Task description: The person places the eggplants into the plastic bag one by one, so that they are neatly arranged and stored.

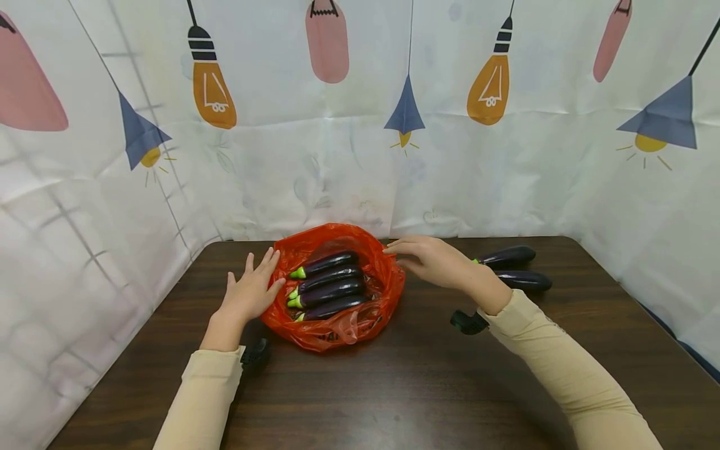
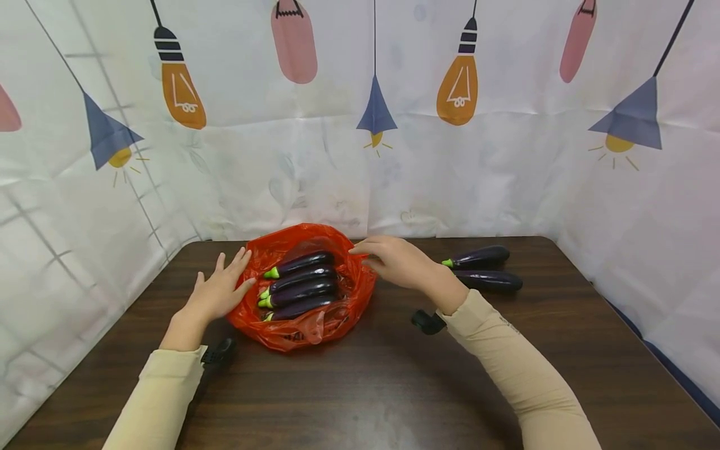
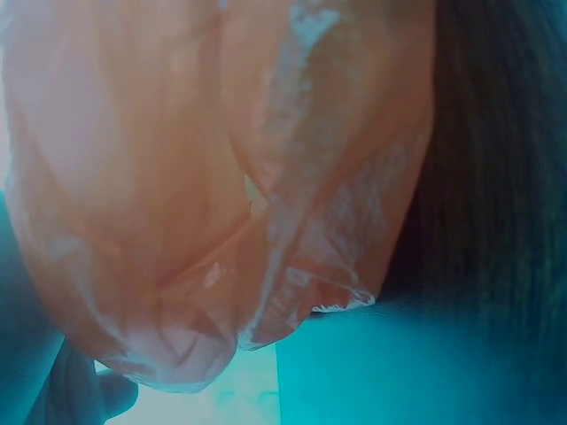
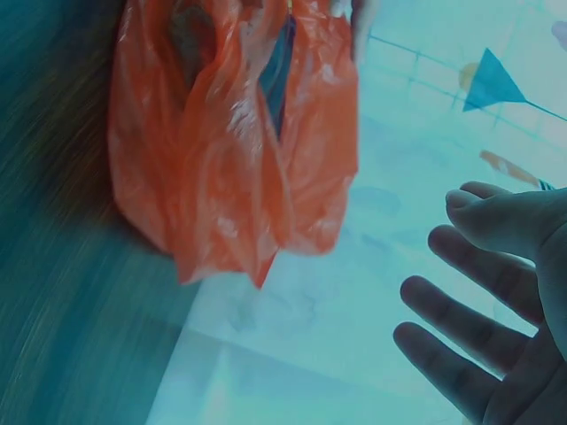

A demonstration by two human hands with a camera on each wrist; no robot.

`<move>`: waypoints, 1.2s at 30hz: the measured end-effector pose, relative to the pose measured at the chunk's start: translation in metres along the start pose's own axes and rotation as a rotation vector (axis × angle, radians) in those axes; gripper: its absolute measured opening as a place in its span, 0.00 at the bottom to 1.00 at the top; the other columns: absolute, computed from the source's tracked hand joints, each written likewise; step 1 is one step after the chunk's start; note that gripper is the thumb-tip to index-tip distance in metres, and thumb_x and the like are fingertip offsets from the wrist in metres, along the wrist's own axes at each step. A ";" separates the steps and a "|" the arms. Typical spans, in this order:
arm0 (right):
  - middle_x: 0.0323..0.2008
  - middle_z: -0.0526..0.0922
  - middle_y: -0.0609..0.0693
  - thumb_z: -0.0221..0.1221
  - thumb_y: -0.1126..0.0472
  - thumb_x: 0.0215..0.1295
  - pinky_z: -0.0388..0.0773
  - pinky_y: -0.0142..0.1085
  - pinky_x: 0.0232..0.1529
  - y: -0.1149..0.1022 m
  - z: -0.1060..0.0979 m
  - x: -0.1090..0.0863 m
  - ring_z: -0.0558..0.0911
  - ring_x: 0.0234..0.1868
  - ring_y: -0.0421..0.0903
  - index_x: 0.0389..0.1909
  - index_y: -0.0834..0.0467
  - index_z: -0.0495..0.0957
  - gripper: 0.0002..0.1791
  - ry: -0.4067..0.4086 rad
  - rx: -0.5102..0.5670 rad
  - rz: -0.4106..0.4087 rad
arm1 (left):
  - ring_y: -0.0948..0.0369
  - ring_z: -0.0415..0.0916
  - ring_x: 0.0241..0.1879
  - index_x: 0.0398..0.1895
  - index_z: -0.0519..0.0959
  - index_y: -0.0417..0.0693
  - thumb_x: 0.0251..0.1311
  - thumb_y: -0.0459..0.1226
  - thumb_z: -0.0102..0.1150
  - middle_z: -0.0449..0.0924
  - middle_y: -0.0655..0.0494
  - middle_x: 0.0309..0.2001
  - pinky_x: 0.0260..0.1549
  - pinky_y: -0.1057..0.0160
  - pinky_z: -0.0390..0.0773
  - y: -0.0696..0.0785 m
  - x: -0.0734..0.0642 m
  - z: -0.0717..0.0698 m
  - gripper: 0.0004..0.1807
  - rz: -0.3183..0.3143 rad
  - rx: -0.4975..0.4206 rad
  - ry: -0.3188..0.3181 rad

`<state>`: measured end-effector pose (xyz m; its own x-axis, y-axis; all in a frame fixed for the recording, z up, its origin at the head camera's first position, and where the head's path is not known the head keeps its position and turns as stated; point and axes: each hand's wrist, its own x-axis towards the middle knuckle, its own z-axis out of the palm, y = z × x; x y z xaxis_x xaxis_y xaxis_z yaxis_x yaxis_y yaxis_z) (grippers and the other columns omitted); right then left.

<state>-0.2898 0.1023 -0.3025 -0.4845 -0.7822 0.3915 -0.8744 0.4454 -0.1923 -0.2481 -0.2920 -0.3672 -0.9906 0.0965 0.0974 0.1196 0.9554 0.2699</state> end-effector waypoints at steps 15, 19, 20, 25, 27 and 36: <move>0.60 0.82 0.55 0.63 0.67 0.71 0.81 0.50 0.55 0.019 -0.010 -0.039 0.81 0.59 0.55 0.62 0.58 0.82 0.19 0.023 -0.003 0.125 | 0.33 0.31 0.78 0.83 0.47 0.43 0.77 0.47 0.49 0.40 0.42 0.82 0.62 0.18 0.33 -0.001 0.000 0.001 0.40 -0.003 0.002 0.002; 0.61 0.82 0.55 0.63 0.66 0.71 0.81 0.50 0.54 0.025 -0.014 -0.049 0.82 0.59 0.55 0.62 0.57 0.82 0.20 0.025 0.000 0.160 | 0.33 0.31 0.78 0.83 0.47 0.43 0.77 0.47 0.49 0.41 0.42 0.82 0.62 0.18 0.33 0.000 0.000 0.001 0.39 -0.002 0.001 0.005; 0.61 0.82 0.55 0.63 0.67 0.71 0.81 0.51 0.54 0.026 -0.015 -0.052 0.82 0.58 0.55 0.63 0.57 0.81 0.20 0.027 0.002 0.168 | 0.33 0.31 0.78 0.83 0.47 0.43 0.77 0.47 0.49 0.41 0.42 0.82 0.62 0.18 0.33 0.000 0.000 0.001 0.39 -0.002 0.001 0.005; 0.60 0.82 0.56 0.63 0.68 0.71 0.81 0.52 0.53 0.033 -0.018 -0.063 0.82 0.57 0.56 0.63 0.58 0.81 0.20 0.033 -0.003 0.204 | 0.34 0.31 0.78 0.83 0.47 0.44 0.77 0.47 0.50 0.41 0.42 0.82 0.62 0.18 0.33 0.000 0.001 0.002 0.40 -0.003 0.001 0.004; 0.60 0.82 0.56 0.63 0.68 0.71 0.81 0.52 0.53 0.035 -0.019 -0.067 0.82 0.58 0.56 0.63 0.58 0.81 0.20 0.035 -0.012 0.212 | 0.34 0.31 0.78 0.83 0.47 0.44 0.77 0.47 0.50 0.41 0.42 0.82 0.62 0.18 0.33 0.000 0.001 0.002 0.40 -0.004 0.001 0.004; 0.59 0.83 0.58 0.63 0.70 0.70 0.82 0.50 0.47 0.048 -0.026 -0.089 0.85 0.52 0.55 0.61 0.62 0.81 0.20 0.061 -0.056 0.226 | 0.33 0.31 0.78 0.83 0.47 0.44 0.77 0.47 0.50 0.41 0.42 0.82 0.62 0.18 0.33 0.000 0.000 0.001 0.40 -0.003 -0.002 0.005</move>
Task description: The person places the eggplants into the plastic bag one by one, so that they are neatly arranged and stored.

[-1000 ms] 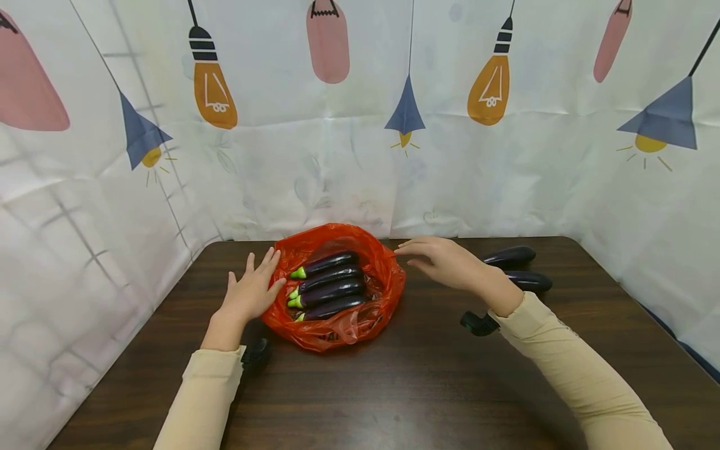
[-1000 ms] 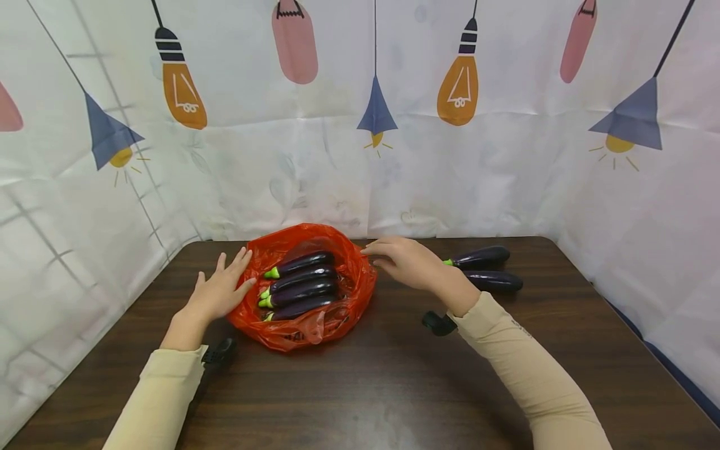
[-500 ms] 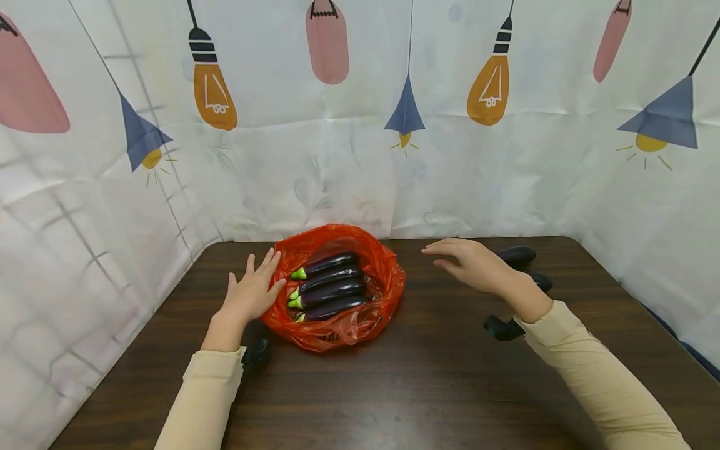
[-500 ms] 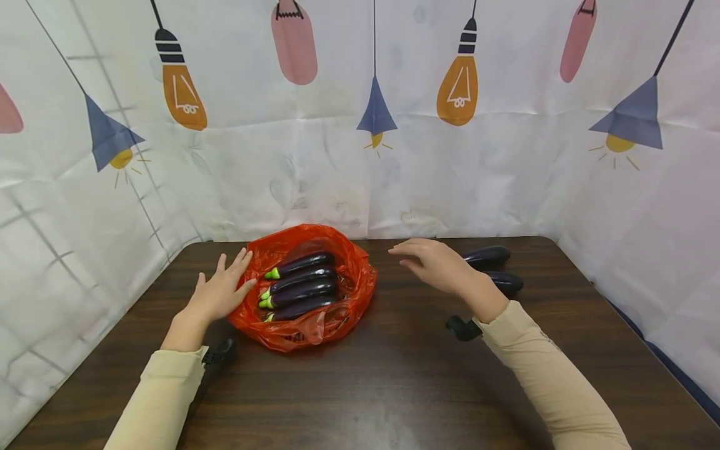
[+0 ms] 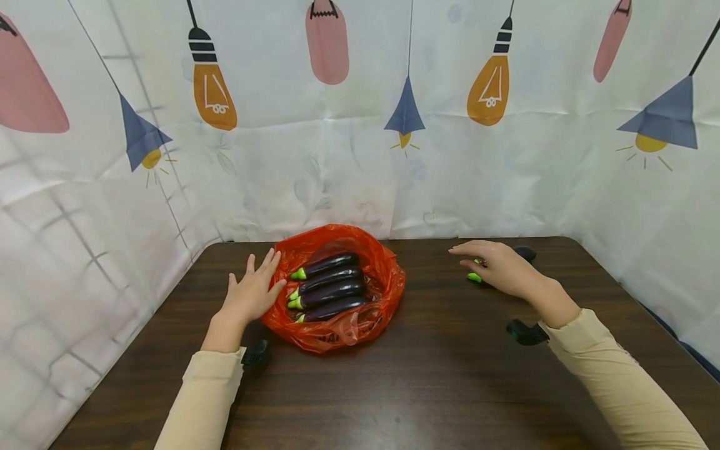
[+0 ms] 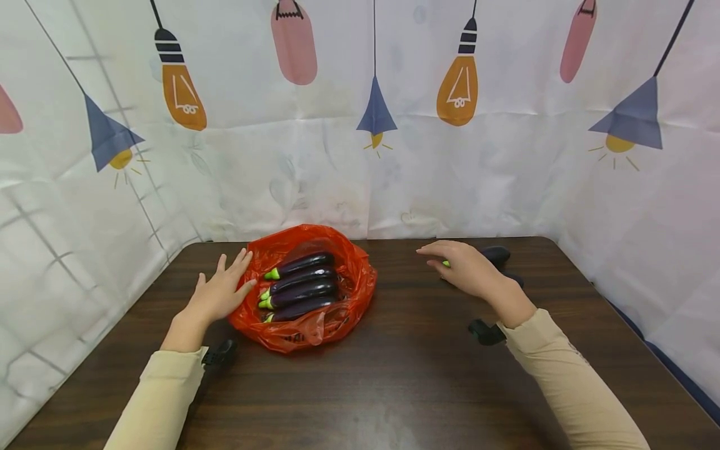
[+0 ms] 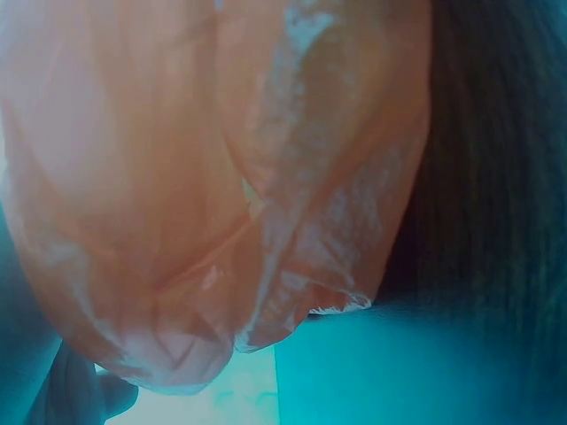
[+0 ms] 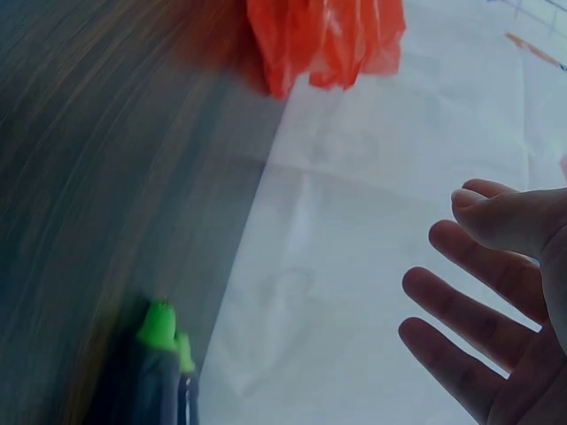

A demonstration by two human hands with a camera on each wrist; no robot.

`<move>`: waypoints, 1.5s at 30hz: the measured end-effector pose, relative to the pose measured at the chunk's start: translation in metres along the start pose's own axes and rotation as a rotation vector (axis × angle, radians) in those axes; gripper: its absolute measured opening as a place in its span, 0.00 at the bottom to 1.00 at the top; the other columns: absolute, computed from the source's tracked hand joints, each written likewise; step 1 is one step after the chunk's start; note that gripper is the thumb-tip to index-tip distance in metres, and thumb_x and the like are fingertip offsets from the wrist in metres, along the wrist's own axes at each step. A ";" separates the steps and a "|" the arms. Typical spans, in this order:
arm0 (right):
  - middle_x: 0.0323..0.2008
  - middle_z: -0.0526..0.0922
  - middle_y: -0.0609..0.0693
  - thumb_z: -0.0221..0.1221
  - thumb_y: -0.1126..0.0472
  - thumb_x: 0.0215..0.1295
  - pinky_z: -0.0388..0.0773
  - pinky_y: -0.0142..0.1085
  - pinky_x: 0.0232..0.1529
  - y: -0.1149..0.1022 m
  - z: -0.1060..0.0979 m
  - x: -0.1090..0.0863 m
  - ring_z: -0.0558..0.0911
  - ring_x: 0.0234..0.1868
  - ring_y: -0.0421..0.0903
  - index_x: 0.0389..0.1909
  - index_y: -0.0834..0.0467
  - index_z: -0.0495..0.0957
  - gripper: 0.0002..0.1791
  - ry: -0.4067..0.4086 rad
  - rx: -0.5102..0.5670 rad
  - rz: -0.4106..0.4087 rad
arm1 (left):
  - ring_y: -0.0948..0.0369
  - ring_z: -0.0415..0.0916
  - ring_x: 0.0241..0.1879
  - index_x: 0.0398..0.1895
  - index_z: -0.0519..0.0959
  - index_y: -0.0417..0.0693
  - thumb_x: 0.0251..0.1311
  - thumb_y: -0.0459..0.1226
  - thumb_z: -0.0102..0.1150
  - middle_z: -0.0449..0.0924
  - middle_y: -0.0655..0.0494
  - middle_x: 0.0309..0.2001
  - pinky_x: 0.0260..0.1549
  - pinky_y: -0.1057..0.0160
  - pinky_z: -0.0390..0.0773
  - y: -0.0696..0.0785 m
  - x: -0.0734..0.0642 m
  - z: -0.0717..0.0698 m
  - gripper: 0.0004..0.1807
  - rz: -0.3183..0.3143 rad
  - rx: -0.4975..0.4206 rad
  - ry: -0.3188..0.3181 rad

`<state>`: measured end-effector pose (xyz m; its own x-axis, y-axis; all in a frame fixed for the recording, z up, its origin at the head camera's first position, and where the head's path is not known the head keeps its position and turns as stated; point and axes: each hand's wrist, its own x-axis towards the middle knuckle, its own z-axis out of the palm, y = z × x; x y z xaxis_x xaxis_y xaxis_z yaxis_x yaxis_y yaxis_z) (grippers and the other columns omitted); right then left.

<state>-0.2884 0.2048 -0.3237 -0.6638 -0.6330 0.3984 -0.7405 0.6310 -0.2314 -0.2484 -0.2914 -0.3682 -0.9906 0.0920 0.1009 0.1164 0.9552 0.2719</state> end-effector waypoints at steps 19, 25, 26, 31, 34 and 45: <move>0.56 0.83 0.63 0.63 0.71 0.69 0.78 0.48 0.40 0.034 -0.003 -0.038 0.84 0.49 0.59 0.61 0.65 0.80 0.20 -0.028 -0.029 0.163 | 0.33 0.32 0.78 0.83 0.48 0.43 0.77 0.47 0.50 0.41 0.41 0.82 0.62 0.18 0.34 0.001 0.001 0.000 0.40 -0.006 0.014 -0.005; 0.56 0.83 0.64 0.63 0.71 0.69 0.76 0.45 0.36 0.041 -0.005 -0.044 0.83 0.41 0.53 0.62 0.65 0.80 0.21 -0.050 -0.033 0.200 | 0.33 0.32 0.78 0.83 0.48 0.43 0.77 0.46 0.50 0.41 0.41 0.82 0.62 0.18 0.34 0.000 0.001 0.000 0.40 -0.009 0.014 -0.005; 0.56 0.83 0.65 0.63 0.71 0.69 0.74 0.43 0.34 0.042 -0.005 -0.044 0.82 0.37 0.50 0.62 0.66 0.80 0.21 -0.057 -0.035 0.210 | 0.33 0.32 0.78 0.83 0.47 0.43 0.77 0.46 0.50 0.41 0.42 0.82 0.62 0.18 0.33 0.000 0.001 0.001 0.40 -0.008 0.013 -0.005; 0.56 0.81 0.69 0.63 0.68 0.69 0.74 0.43 0.32 0.045 -0.005 -0.048 0.80 0.31 0.51 0.62 0.67 0.79 0.21 -0.090 -0.057 0.285 | 0.33 0.32 0.78 0.83 0.48 0.43 0.77 0.46 0.50 0.41 0.42 0.82 0.62 0.18 0.33 0.000 0.001 0.000 0.40 -0.005 0.009 -0.001; 0.57 0.80 0.70 0.64 0.66 0.69 0.81 0.53 0.41 0.048 -0.005 -0.050 0.83 0.47 0.64 0.63 0.68 0.78 0.22 -0.104 -0.071 0.312 | 0.33 0.32 0.78 0.83 0.48 0.43 0.77 0.46 0.50 0.41 0.41 0.82 0.62 0.18 0.33 0.001 0.000 0.000 0.40 -0.004 0.004 0.000; 0.58 0.78 0.73 0.66 0.64 0.67 0.79 0.62 0.49 0.059 -0.004 -0.056 0.79 0.54 0.71 0.62 0.70 0.77 0.24 -0.176 -0.097 0.326 | 0.33 0.32 0.78 0.83 0.48 0.43 0.77 0.47 0.50 0.40 0.42 0.82 0.62 0.18 0.34 0.001 -0.001 0.000 0.40 -0.003 0.001 0.001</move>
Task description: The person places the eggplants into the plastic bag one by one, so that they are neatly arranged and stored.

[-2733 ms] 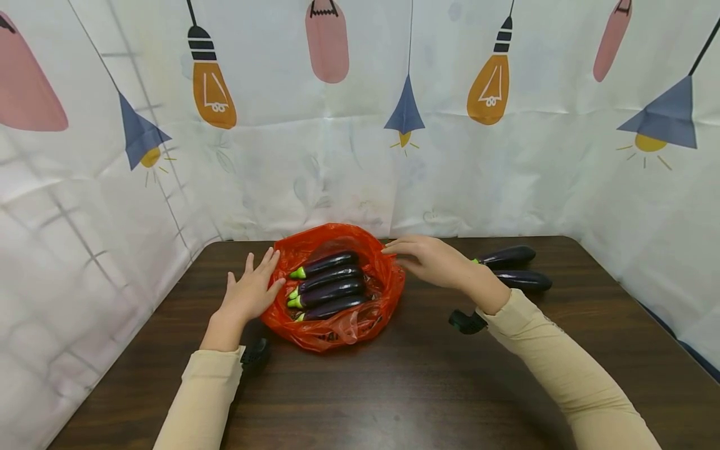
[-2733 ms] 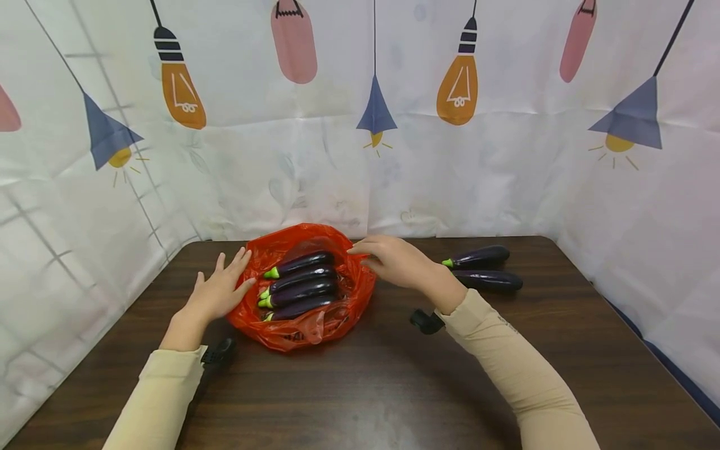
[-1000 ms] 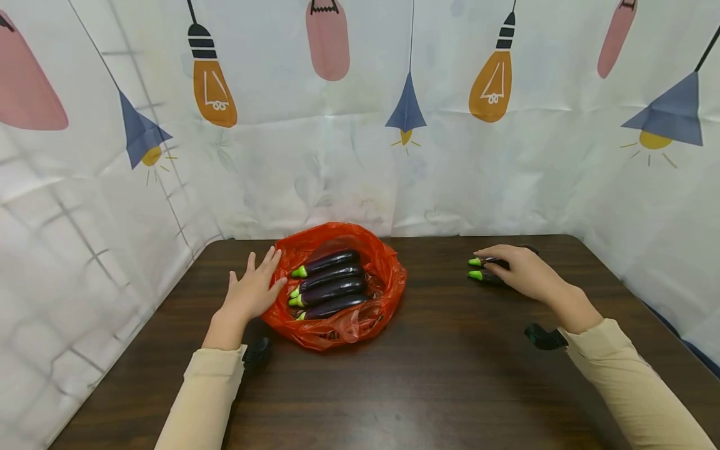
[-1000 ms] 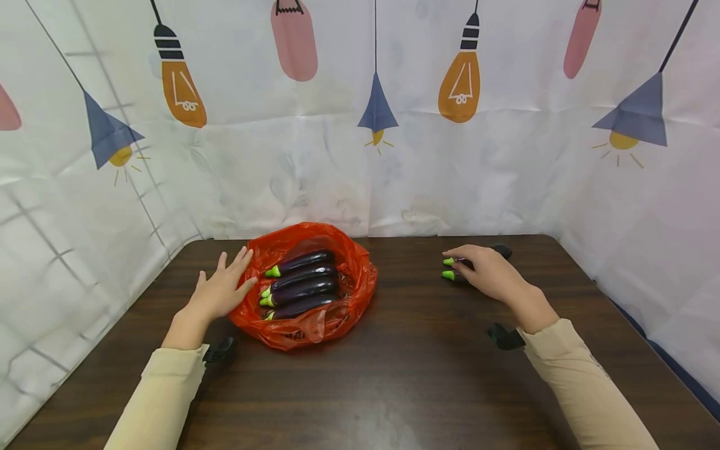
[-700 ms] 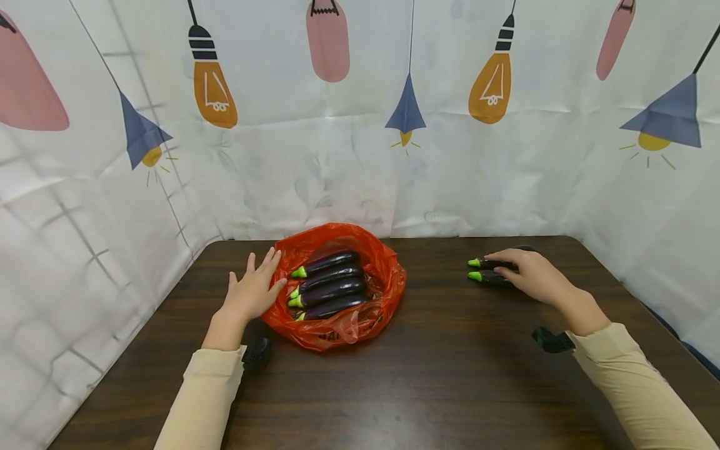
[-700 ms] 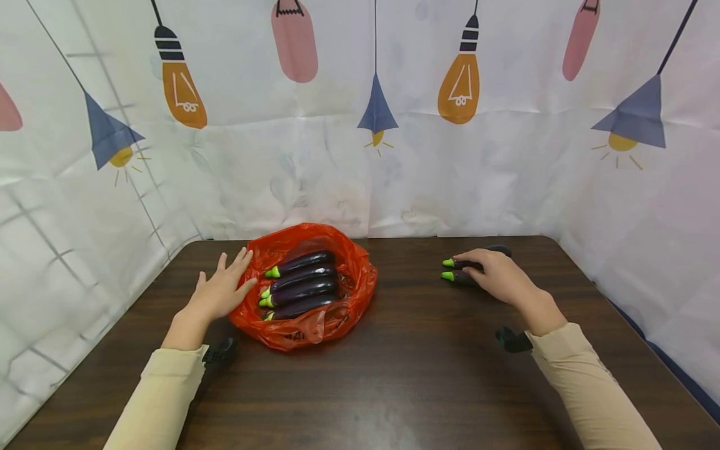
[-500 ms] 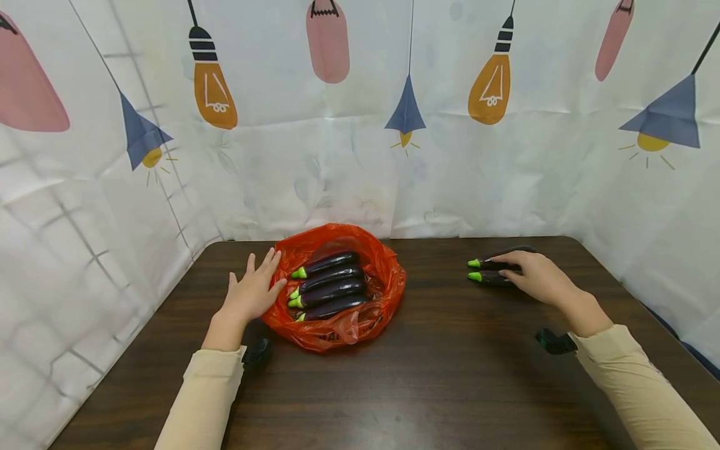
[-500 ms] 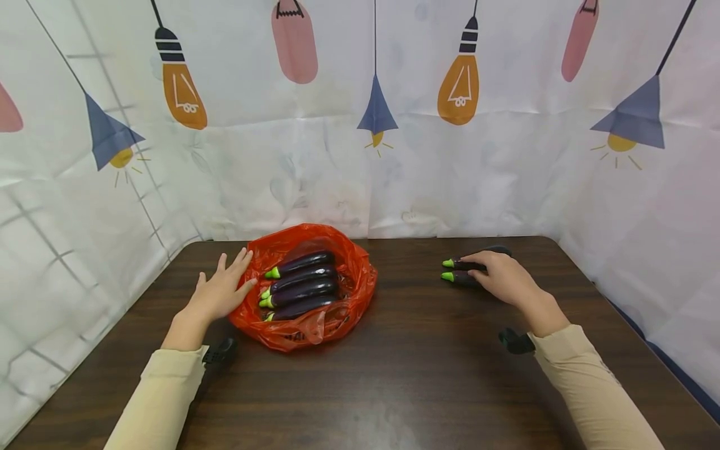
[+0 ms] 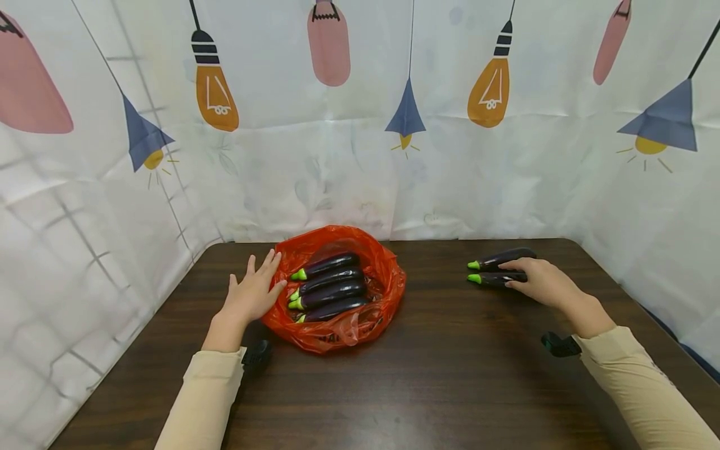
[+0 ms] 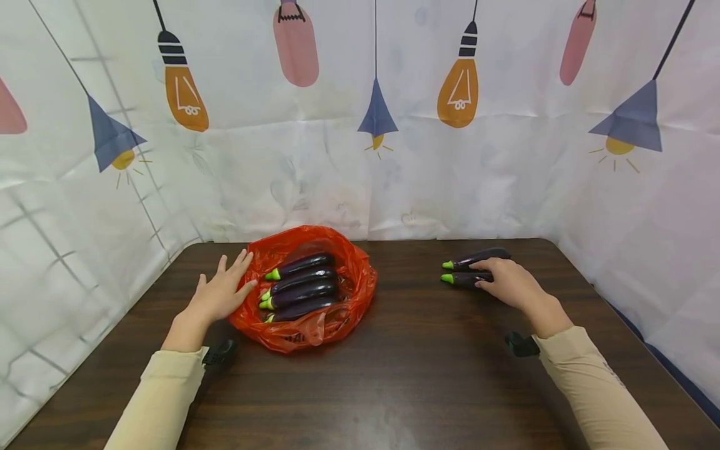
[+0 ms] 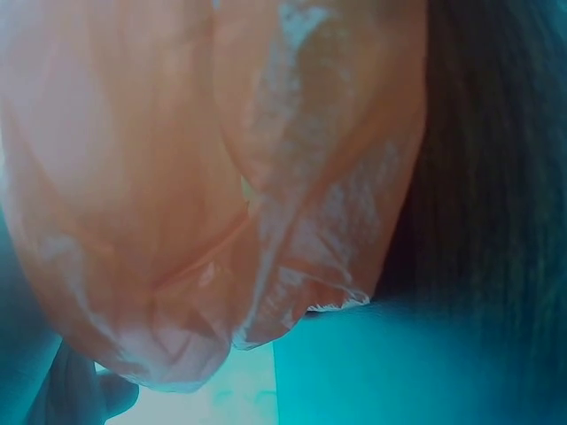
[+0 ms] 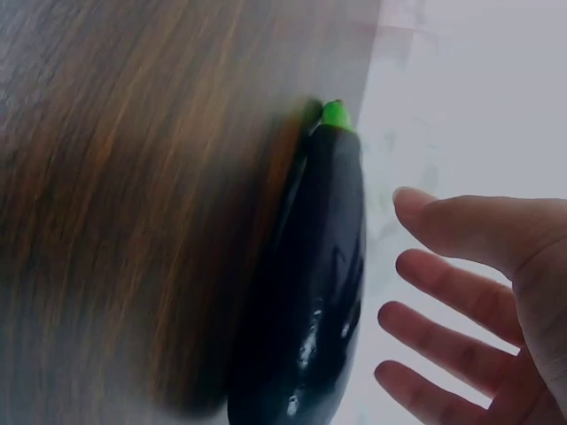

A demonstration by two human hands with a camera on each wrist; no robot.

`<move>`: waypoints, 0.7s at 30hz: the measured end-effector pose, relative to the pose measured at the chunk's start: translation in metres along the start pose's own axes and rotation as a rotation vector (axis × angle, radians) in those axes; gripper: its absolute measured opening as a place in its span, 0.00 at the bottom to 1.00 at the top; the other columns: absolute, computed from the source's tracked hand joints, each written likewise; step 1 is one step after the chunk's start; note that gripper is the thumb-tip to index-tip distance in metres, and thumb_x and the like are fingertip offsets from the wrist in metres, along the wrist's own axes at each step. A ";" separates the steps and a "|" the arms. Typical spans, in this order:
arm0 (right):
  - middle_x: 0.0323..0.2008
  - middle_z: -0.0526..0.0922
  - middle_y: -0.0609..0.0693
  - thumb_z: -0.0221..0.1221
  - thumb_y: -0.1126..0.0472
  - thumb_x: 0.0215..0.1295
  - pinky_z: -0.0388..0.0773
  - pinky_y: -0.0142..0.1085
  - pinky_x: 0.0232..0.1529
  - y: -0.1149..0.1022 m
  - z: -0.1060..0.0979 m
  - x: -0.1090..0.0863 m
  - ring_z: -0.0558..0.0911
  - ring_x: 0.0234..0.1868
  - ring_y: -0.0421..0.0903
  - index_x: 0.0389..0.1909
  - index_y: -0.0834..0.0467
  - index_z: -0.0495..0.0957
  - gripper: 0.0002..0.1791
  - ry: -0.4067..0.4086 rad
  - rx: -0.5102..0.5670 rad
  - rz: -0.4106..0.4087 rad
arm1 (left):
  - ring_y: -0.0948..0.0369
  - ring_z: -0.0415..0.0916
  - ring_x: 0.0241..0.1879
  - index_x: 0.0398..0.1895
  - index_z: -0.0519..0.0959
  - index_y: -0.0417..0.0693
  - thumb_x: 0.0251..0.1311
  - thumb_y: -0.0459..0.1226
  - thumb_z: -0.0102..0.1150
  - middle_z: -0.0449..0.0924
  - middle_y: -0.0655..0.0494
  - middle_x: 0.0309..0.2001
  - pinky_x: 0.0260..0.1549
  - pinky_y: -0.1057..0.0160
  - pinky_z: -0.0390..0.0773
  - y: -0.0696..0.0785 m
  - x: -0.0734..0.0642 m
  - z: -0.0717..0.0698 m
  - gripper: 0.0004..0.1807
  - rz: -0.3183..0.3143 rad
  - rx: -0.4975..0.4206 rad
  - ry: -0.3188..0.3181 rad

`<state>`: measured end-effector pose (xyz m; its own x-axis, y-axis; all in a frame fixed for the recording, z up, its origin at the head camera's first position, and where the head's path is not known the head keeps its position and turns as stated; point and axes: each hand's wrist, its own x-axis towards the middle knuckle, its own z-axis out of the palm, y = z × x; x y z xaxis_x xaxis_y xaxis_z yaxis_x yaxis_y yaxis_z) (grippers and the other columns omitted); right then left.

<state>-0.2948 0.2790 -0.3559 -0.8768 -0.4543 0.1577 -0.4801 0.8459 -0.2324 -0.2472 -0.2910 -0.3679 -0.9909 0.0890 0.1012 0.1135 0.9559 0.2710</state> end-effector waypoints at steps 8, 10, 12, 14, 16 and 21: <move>0.59 0.77 0.74 0.67 0.65 0.66 0.79 0.61 0.49 0.005 0.003 0.000 0.79 0.55 0.71 0.63 0.70 0.77 0.26 -0.034 -0.010 0.032 | 0.33 0.32 0.78 0.83 0.48 0.43 0.77 0.46 0.50 0.40 0.42 0.82 0.62 0.18 0.34 0.000 0.000 0.000 0.40 0.001 -0.001 -0.003; 0.60 0.76 0.74 0.67 0.64 0.66 0.80 0.61 0.47 0.007 0.003 0.000 0.80 0.54 0.71 0.63 0.69 0.77 0.26 -0.046 -0.013 0.044 | 0.33 0.32 0.78 0.83 0.48 0.42 0.77 0.46 0.50 0.40 0.42 0.82 0.62 0.18 0.34 0.000 0.000 0.000 0.40 0.001 -0.003 -0.003; 0.60 0.76 0.74 0.68 0.64 0.66 0.80 0.60 0.45 0.008 0.002 0.001 0.80 0.53 0.71 0.63 0.69 0.77 0.27 -0.058 -0.015 0.057 | 0.32 0.32 0.78 0.83 0.48 0.42 0.77 0.46 0.50 0.40 0.42 0.82 0.62 0.18 0.34 0.000 0.000 0.000 0.40 0.003 -0.004 -0.002; 0.61 0.75 0.74 0.68 0.64 0.65 0.81 0.60 0.44 0.009 0.002 0.001 0.80 0.53 0.71 0.64 0.69 0.76 0.27 -0.071 -0.013 0.073 | 0.32 0.32 0.78 0.83 0.48 0.43 0.77 0.47 0.50 0.40 0.42 0.82 0.62 0.18 0.34 0.000 0.000 0.001 0.40 0.005 -0.003 0.000; 0.61 0.75 0.74 0.68 0.64 0.65 0.81 0.60 0.45 0.011 0.002 0.002 0.80 0.53 0.71 0.64 0.69 0.76 0.28 -0.079 -0.014 0.081 | 0.32 0.32 0.78 0.83 0.48 0.43 0.77 0.47 0.50 0.40 0.42 0.82 0.62 0.18 0.34 0.000 0.000 0.001 0.40 0.006 -0.001 0.000; 0.61 0.75 0.75 0.69 0.65 0.64 0.80 0.61 0.45 0.013 0.002 0.003 0.78 0.55 0.73 0.64 0.69 0.76 0.28 -0.085 -0.016 0.088 | 0.32 0.32 0.78 0.83 0.48 0.43 0.77 0.47 0.50 0.40 0.42 0.82 0.62 0.18 0.34 -0.001 0.000 0.001 0.40 0.007 -0.003 0.001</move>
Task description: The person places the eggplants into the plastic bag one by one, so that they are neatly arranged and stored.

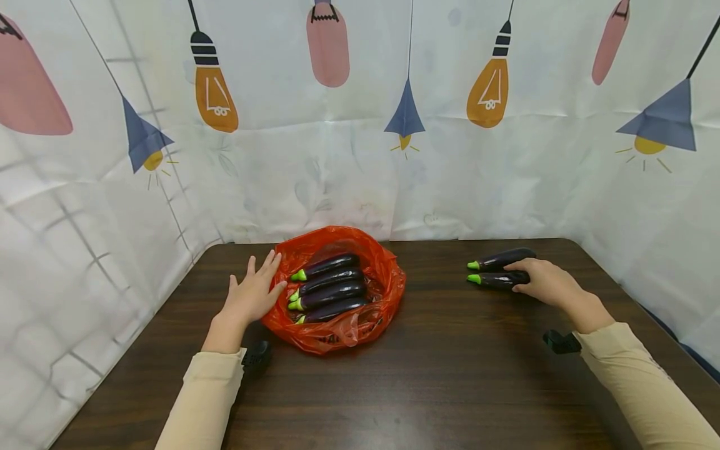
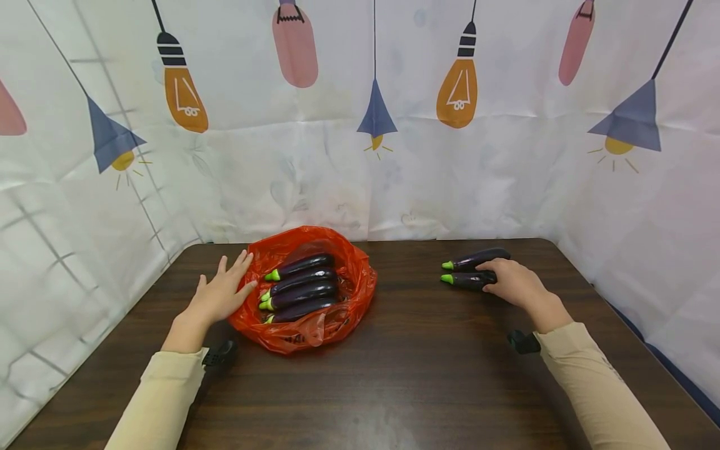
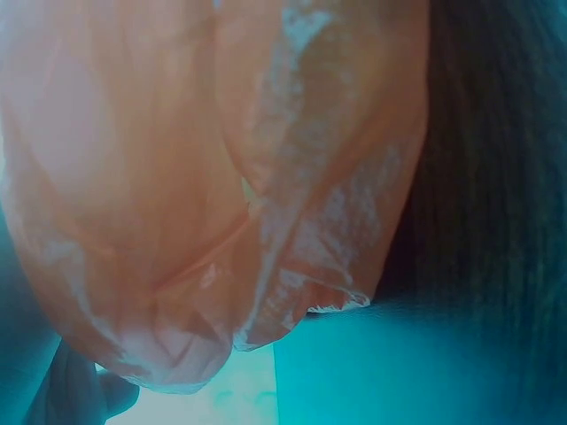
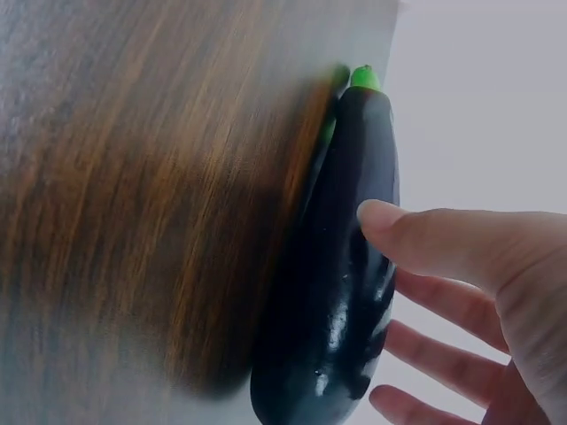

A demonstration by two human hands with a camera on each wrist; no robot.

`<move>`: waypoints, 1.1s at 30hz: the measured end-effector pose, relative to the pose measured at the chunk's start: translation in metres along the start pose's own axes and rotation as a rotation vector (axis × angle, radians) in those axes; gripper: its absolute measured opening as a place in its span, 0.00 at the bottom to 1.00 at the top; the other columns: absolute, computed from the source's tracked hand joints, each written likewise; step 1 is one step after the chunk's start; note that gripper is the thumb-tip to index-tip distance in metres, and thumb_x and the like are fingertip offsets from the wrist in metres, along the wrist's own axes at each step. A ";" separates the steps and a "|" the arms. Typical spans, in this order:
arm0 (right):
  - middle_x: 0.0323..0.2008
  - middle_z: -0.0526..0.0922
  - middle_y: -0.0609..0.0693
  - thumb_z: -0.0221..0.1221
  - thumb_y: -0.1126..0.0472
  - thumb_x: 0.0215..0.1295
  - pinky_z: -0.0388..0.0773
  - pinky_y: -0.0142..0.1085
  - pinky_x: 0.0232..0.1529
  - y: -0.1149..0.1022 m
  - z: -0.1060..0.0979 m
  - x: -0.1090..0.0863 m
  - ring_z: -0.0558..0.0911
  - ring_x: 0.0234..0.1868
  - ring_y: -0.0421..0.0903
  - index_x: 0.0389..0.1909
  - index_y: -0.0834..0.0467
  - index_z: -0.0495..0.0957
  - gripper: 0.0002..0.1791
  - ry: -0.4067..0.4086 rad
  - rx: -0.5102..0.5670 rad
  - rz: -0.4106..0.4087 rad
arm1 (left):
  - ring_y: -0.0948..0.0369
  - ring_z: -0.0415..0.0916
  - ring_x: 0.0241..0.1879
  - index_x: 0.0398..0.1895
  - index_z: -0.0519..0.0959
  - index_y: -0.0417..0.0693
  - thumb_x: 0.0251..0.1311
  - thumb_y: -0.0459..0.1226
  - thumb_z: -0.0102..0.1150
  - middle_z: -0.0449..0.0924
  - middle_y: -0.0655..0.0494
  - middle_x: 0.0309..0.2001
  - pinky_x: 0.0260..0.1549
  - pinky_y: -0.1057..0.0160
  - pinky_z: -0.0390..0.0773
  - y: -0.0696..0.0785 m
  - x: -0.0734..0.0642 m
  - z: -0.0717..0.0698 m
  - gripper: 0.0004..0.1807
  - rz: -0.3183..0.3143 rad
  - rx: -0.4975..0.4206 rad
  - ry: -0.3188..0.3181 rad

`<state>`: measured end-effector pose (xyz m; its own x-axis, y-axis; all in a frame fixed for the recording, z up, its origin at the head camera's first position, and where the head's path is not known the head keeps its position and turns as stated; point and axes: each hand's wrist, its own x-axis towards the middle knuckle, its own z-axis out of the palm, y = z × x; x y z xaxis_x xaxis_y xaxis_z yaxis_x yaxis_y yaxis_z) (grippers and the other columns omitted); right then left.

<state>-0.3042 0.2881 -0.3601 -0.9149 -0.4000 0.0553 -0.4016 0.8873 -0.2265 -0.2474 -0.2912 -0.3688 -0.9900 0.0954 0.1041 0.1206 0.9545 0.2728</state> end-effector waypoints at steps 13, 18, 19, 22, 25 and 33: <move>0.63 0.72 0.76 0.70 0.67 0.61 0.80 0.61 0.44 0.005 -0.001 0.002 0.75 0.57 0.75 0.64 0.69 0.76 0.30 -0.045 0.000 0.047 | 0.33 0.32 0.78 0.83 0.47 0.43 0.77 0.46 0.50 0.40 0.41 0.82 0.62 0.18 0.34 0.001 0.000 0.000 0.40 -0.004 0.002 -0.004; 0.63 0.71 0.76 0.70 0.67 0.61 0.82 0.58 0.40 0.008 -0.001 0.003 0.76 0.56 0.75 0.65 0.68 0.75 0.31 -0.065 0.008 0.060 | 0.32 0.32 0.78 0.83 0.47 0.43 0.77 0.46 0.50 0.39 0.42 0.82 0.62 0.18 0.34 0.001 0.000 -0.001 0.40 -0.005 0.005 -0.010; 0.63 0.71 0.77 0.70 0.67 0.61 0.82 0.58 0.40 0.008 -0.001 0.003 0.76 0.56 0.75 0.66 0.68 0.75 0.31 -0.067 0.011 0.061 | 0.32 0.32 0.78 0.83 0.47 0.43 0.77 0.46 0.50 0.39 0.42 0.82 0.62 0.18 0.34 0.001 0.000 -0.001 0.40 -0.005 0.005 -0.009; 0.63 0.71 0.77 0.70 0.68 0.61 0.82 0.56 0.38 0.009 -0.001 0.003 0.78 0.54 0.74 0.66 0.69 0.74 0.32 -0.071 0.016 0.061 | 0.33 0.32 0.78 0.83 0.47 0.43 0.77 0.47 0.50 0.40 0.41 0.82 0.62 0.18 0.34 0.001 0.000 -0.001 0.40 -0.005 0.006 -0.007; 0.63 0.71 0.78 0.70 0.70 0.60 0.82 0.52 0.36 0.009 -0.001 0.004 0.79 0.52 0.73 0.66 0.69 0.74 0.32 -0.076 0.020 0.064 | 0.33 0.32 0.78 0.83 0.47 0.43 0.77 0.47 0.50 0.40 0.41 0.82 0.62 0.18 0.34 0.001 0.000 -0.001 0.40 -0.004 0.005 -0.006; 0.62 0.71 0.78 0.68 0.72 0.61 0.79 0.45 0.30 0.010 -0.001 0.004 0.80 0.50 0.72 0.66 0.69 0.74 0.31 -0.084 0.012 0.058 | 0.33 0.32 0.78 0.83 0.48 0.43 0.77 0.47 0.50 0.40 0.42 0.82 0.62 0.18 0.34 -0.001 0.000 0.000 0.40 -0.009 0.010 -0.004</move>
<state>-0.3120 0.2953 -0.3613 -0.9297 -0.3661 -0.0400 -0.3469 0.9070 -0.2388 -0.2480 -0.2918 -0.3691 -0.9913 0.0878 0.0978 0.1109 0.9580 0.2645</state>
